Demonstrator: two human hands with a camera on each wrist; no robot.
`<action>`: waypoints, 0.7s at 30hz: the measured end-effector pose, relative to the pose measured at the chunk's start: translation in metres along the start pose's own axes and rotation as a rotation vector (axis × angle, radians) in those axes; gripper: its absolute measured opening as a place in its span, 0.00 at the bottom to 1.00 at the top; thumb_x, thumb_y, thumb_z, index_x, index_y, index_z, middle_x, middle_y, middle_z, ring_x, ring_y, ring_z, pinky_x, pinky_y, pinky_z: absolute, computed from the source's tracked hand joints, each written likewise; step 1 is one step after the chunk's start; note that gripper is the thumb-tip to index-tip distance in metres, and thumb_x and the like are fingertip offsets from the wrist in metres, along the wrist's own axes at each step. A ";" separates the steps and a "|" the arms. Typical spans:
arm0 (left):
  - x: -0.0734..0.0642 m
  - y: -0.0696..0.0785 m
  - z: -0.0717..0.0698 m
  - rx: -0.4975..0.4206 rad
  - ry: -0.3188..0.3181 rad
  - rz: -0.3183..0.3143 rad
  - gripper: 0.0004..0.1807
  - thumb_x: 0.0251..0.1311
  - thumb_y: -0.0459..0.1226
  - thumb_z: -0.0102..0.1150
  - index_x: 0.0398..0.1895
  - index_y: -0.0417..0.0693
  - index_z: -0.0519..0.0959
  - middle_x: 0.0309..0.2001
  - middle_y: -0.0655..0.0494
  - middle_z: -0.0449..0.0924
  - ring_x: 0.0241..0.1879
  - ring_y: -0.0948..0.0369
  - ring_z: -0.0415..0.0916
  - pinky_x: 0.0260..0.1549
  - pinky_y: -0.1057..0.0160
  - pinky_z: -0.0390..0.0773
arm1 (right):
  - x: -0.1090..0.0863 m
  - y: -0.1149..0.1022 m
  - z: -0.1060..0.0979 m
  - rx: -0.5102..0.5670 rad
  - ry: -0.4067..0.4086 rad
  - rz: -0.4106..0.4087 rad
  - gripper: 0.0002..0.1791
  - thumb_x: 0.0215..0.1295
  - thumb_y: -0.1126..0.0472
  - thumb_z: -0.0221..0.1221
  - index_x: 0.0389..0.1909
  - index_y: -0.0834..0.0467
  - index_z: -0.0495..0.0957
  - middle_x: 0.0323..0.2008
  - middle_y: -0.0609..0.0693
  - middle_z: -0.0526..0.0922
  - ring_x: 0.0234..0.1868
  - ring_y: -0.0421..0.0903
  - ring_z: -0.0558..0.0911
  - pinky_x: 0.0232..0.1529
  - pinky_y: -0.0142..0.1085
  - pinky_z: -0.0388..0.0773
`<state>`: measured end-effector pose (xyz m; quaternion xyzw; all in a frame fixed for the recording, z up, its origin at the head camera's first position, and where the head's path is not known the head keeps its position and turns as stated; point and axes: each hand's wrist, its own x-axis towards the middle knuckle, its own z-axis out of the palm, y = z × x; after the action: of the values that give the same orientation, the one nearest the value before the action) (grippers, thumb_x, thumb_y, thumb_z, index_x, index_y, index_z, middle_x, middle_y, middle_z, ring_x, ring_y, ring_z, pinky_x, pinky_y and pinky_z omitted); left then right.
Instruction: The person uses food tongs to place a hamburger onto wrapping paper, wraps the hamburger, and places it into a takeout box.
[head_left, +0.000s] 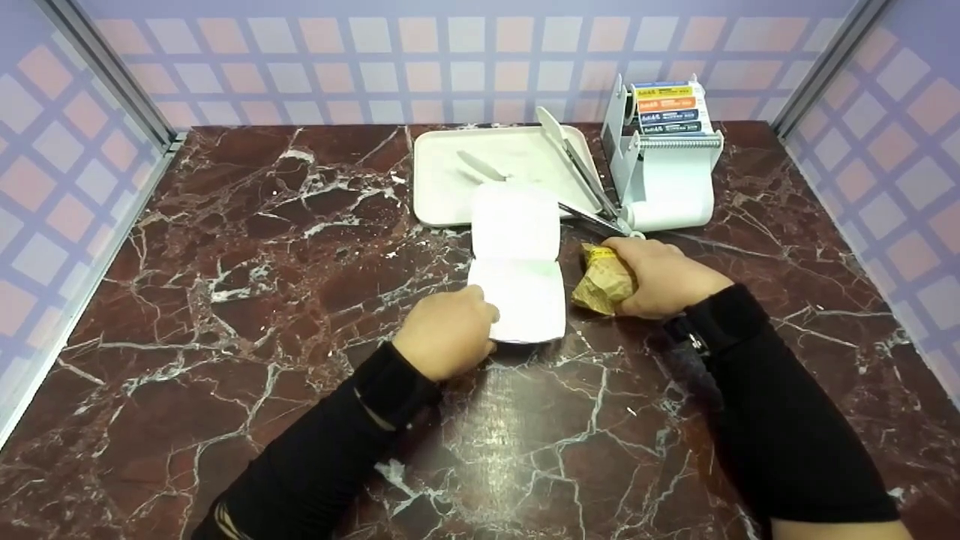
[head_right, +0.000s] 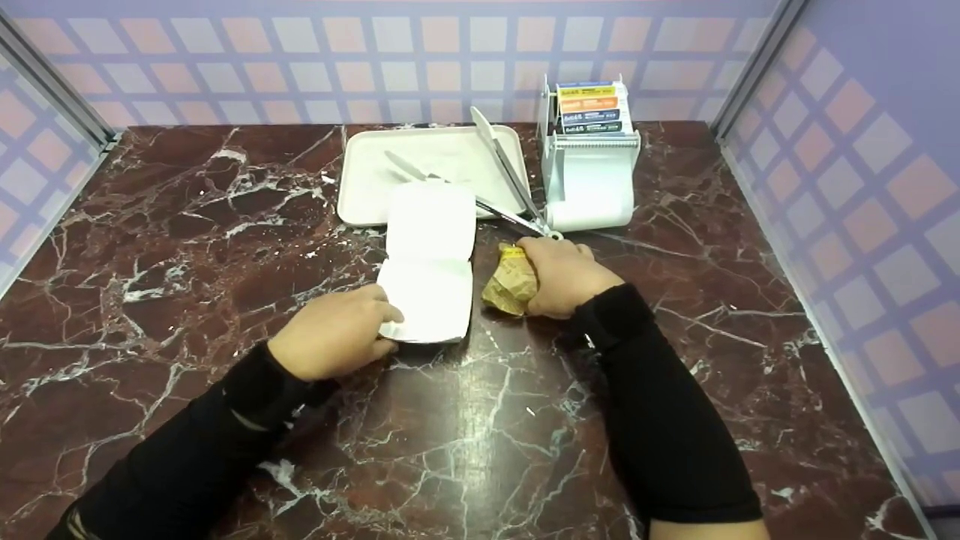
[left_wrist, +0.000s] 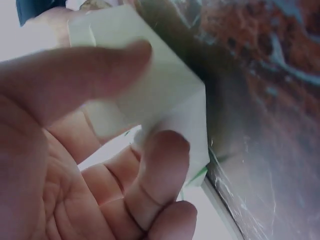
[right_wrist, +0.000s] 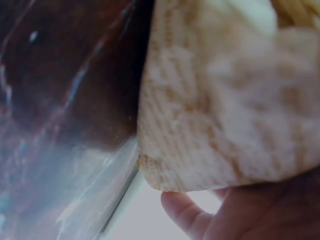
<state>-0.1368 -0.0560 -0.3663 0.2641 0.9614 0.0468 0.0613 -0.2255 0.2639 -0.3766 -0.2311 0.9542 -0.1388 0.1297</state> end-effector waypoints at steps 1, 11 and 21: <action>0.001 -0.003 -0.002 -0.032 -0.018 -0.015 0.18 0.63 0.46 0.72 0.52 0.49 0.87 0.48 0.48 0.84 0.36 0.51 0.84 0.36 0.49 0.88 | 0.000 0.000 0.000 -0.001 0.003 0.002 0.50 0.46 0.58 0.75 0.74 0.55 0.66 0.57 0.58 0.80 0.54 0.58 0.78 0.56 0.57 0.77; 0.006 -0.027 -0.005 -0.145 -0.067 -0.097 0.50 0.54 0.61 0.75 0.76 0.46 0.71 0.77 0.40 0.65 0.65 0.41 0.78 0.62 0.41 0.82 | 0.001 0.000 0.001 0.014 0.018 0.016 0.49 0.44 0.58 0.75 0.72 0.53 0.67 0.52 0.56 0.80 0.51 0.57 0.77 0.54 0.53 0.74; 0.011 -0.027 0.003 -0.177 -0.047 -0.149 0.48 0.52 0.63 0.75 0.71 0.45 0.75 0.76 0.44 0.66 0.55 0.43 0.83 0.52 0.43 0.86 | 0.002 0.001 0.000 0.033 0.074 -0.009 0.49 0.44 0.60 0.75 0.72 0.57 0.67 0.53 0.57 0.80 0.53 0.58 0.77 0.61 0.56 0.69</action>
<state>-0.1596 -0.0733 -0.3737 0.1863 0.9688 0.1205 0.1103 -0.2278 0.2634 -0.3775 -0.2278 0.9549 -0.1637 0.0975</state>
